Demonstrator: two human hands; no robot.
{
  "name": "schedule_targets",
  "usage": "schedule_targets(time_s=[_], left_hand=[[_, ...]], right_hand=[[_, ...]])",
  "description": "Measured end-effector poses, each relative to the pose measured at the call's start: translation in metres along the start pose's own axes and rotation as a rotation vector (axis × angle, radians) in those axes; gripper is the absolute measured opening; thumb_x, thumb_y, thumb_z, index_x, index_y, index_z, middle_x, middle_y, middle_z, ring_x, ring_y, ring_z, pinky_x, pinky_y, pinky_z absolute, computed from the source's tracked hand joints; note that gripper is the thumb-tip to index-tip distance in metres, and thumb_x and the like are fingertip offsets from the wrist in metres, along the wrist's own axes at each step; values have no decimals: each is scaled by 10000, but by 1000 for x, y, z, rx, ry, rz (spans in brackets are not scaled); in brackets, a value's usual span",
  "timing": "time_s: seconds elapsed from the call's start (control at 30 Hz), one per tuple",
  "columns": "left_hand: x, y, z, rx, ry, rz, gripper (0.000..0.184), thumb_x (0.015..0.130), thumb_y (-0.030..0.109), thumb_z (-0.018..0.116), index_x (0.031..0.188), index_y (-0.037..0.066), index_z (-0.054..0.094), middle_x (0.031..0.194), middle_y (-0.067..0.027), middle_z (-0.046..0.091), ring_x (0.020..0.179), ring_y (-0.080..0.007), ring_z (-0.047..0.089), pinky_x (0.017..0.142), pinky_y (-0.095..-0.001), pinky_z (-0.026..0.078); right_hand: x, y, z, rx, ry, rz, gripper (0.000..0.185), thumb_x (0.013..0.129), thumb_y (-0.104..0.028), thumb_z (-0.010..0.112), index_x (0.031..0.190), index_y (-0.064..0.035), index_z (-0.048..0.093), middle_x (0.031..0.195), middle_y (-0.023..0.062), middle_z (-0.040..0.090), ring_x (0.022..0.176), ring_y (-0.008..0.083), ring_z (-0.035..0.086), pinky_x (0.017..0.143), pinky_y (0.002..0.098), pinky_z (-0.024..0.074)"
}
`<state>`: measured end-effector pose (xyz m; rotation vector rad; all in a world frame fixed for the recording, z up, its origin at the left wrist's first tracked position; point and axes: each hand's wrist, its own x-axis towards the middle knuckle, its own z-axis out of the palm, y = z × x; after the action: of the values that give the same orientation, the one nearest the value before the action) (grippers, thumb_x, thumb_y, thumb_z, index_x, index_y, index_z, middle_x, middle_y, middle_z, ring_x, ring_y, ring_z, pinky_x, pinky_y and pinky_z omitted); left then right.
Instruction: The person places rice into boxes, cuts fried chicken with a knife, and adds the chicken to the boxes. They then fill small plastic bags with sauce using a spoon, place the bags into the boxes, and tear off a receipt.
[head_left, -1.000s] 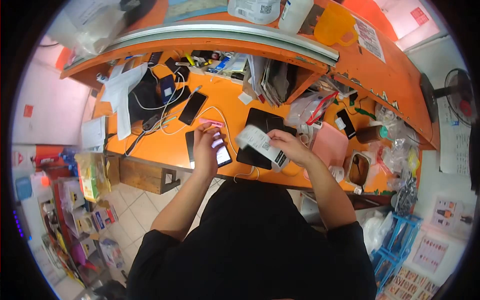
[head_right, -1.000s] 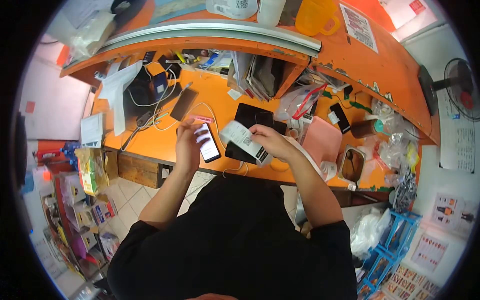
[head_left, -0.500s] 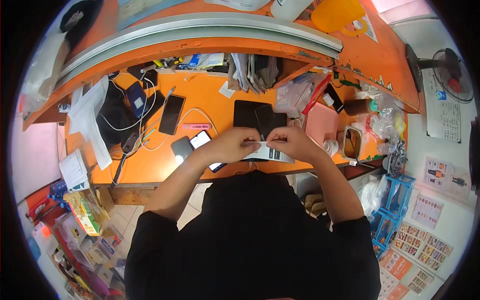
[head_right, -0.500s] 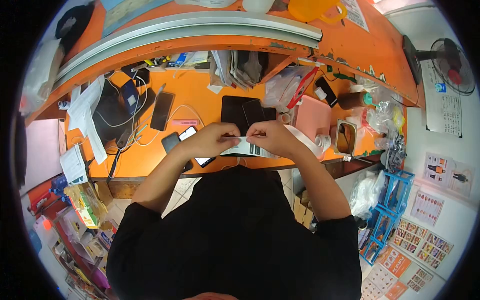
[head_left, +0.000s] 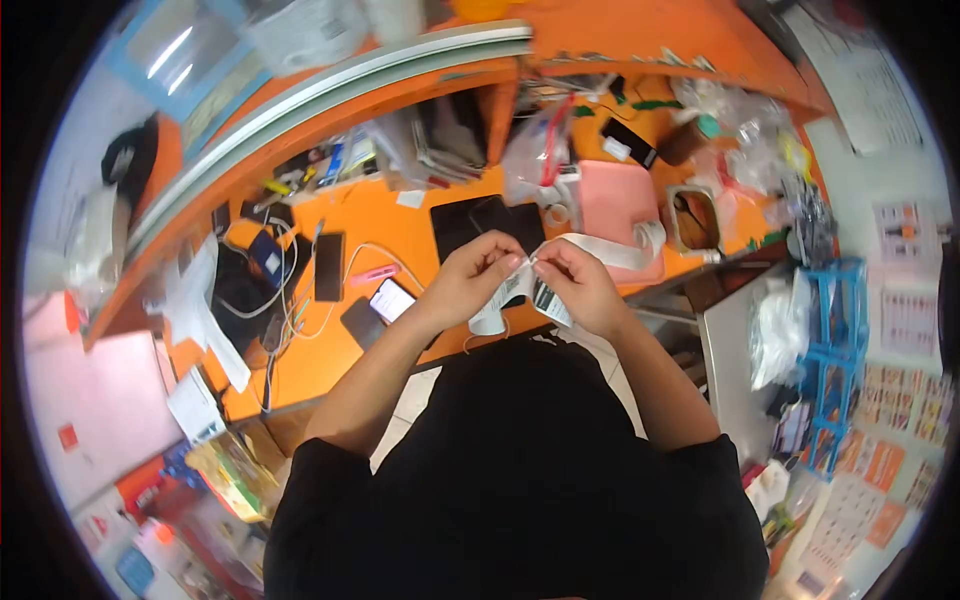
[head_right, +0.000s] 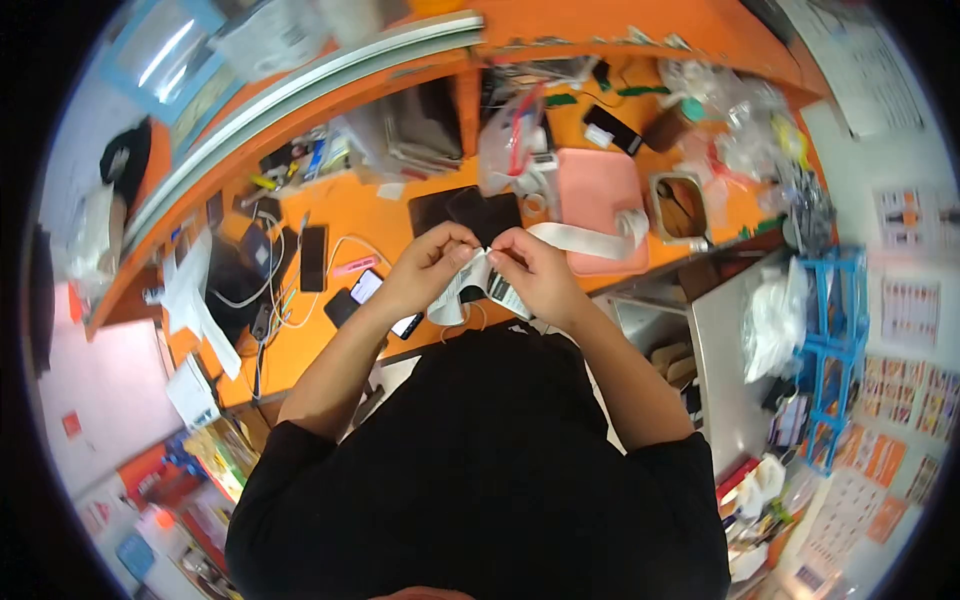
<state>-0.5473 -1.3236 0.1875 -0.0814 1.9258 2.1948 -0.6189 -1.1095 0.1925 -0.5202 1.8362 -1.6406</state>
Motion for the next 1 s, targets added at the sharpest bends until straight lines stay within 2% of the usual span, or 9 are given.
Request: schedule_targets(time_s=[0.1,0.23,0.27,0.3,0.33,0.5,0.77,0.93,1.0], left_hand=[[20,18,20,26,-281,-104,291,1057,265,634,1225,30,599,1099,-1,632,992,-57,560,848,-241,471],[60,16,56,170,-796,-384,215,988,187,709,1102,20,637,926,3,654,879,-109,605,783,-300,512],[74,3,70,456,-844,-119,184,967,200,730,1024,39,659,885,-2,640,837,-86,594,712,-274,494],[81,-7,96,402,-792,-221,172,954,206,742,987,58,662,844,5,617,763,-52,554,639,-250,450],[83,7,138,439,-751,-427,160,953,203,742,977,69,657,808,33,602,685,-35,514,590,-231,417],[83,-35,315,281,-847,-261,123,1058,183,606,1017,72,642,803,38,609,633,-35,529,560,-216,425],[18,-68,626,469,-1071,-4,110,1053,104,587,1032,2,625,879,-41,688,767,-85,627,691,-267,524],[-15,-79,765,492,-1419,-46,118,1055,123,593,1052,12,636,898,-20,688,789,-71,610,711,-257,517],[-36,-78,812,513,-1537,-51,119,1056,129,595,1056,18,640,901,-11,687,797,-66,606,719,-252,515]], right_hand=[[-64,-14,-46,7,115,67,98,1029,-102,649,1051,-8,627,913,-3,647,863,49,600,764,248,502],[-179,-3,-97,-100,391,68,72,1011,-76,668,1029,-12,643,885,7,661,835,56,601,748,252,515],[-216,-2,-104,-196,483,119,75,996,-78,687,1017,-8,668,913,18,685,836,66,617,752,261,527],[-254,3,-109,-128,547,151,90,986,-91,703,998,-5,678,889,12,687,819,69,622,750,257,527],[-294,7,-113,-137,629,186,96,988,-98,703,999,-6,678,873,8,686,813,69,621,744,255,524],[-461,35,-103,8,1036,322,105,998,-113,697,981,-10,683,819,-18,657,769,44,596,687,247,506],[-710,160,-75,62,1680,321,84,1012,-99,669,991,-18,674,828,-14,645,765,55,586,684,239,484],[-854,149,-29,137,2052,281,90,1017,-65,638,1101,-41,658,773,-29,591,705,44,543,625,230,441],[-883,118,-29,180,2008,353,134,1011,-70,645,1143,-53,660,748,-43,571,681,40,523,600,235,421]])
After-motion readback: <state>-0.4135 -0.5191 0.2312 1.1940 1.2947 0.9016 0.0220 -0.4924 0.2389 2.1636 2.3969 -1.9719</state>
